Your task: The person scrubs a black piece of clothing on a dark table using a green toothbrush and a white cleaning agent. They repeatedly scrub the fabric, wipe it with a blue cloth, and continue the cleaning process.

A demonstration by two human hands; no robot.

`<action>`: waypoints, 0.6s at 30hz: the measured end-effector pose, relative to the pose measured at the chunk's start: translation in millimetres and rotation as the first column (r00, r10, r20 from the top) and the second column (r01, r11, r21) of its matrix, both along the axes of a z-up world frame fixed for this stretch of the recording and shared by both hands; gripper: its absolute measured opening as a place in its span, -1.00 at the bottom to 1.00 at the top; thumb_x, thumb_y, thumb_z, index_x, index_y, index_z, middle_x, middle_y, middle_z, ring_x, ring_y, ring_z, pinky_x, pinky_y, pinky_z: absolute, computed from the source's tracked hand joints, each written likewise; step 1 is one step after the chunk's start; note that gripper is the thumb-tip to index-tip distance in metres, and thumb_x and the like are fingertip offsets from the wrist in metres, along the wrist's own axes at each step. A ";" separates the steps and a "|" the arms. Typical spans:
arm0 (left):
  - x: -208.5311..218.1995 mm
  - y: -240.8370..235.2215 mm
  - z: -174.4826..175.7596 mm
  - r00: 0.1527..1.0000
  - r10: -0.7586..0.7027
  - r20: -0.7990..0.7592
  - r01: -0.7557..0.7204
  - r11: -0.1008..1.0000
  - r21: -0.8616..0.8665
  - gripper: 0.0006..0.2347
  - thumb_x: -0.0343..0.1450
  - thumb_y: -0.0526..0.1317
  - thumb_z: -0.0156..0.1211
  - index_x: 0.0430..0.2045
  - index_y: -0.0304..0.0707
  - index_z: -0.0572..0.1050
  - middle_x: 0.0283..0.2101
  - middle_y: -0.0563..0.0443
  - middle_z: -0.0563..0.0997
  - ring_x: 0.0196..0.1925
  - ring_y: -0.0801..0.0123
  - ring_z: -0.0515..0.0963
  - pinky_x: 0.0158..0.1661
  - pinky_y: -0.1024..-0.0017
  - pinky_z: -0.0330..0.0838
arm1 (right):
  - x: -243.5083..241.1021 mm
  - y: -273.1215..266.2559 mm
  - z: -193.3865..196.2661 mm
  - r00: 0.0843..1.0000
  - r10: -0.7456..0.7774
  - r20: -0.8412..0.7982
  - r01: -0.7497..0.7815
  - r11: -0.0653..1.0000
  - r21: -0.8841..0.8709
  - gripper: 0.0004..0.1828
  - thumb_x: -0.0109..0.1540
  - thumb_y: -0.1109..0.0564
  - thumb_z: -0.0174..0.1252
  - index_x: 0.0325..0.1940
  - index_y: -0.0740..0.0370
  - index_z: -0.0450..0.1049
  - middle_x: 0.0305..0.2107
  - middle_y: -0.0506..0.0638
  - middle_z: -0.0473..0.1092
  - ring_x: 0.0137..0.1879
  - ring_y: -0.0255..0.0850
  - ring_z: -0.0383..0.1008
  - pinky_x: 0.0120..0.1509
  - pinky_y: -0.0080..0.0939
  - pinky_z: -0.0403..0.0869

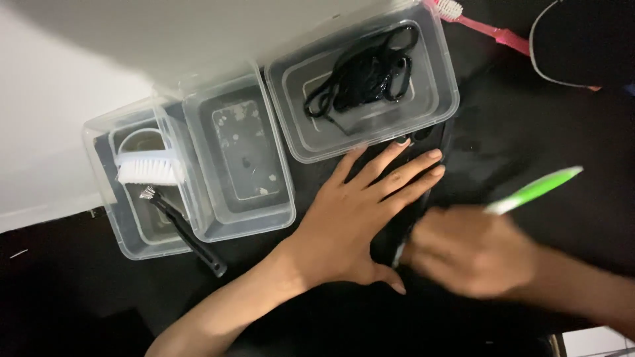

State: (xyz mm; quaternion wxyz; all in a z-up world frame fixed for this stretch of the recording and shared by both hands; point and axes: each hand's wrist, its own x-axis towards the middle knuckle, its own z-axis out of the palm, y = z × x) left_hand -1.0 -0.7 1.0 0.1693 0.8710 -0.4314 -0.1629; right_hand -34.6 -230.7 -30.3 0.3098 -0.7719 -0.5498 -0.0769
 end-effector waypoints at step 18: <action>-31.8 2.9 17.2 0.994 -0.073 0.085 0.083 0.989 -0.126 -0.44 0.34 -0.02 0.39 0.11 -0.53 0.51 0.29 -0.29 0.51 0.42 -0.09 0.38 0.46 0.04 0.14 | 38.0 -22.8 28.8 0.914 -0.405 0.014 0.403 0.912 0.073 -0.87 0.27 0.33 0.24 -0.39 0.32 0.54 -0.53 0.05 0.38 -0.52 -0.17 0.37 -0.52 -0.32 0.24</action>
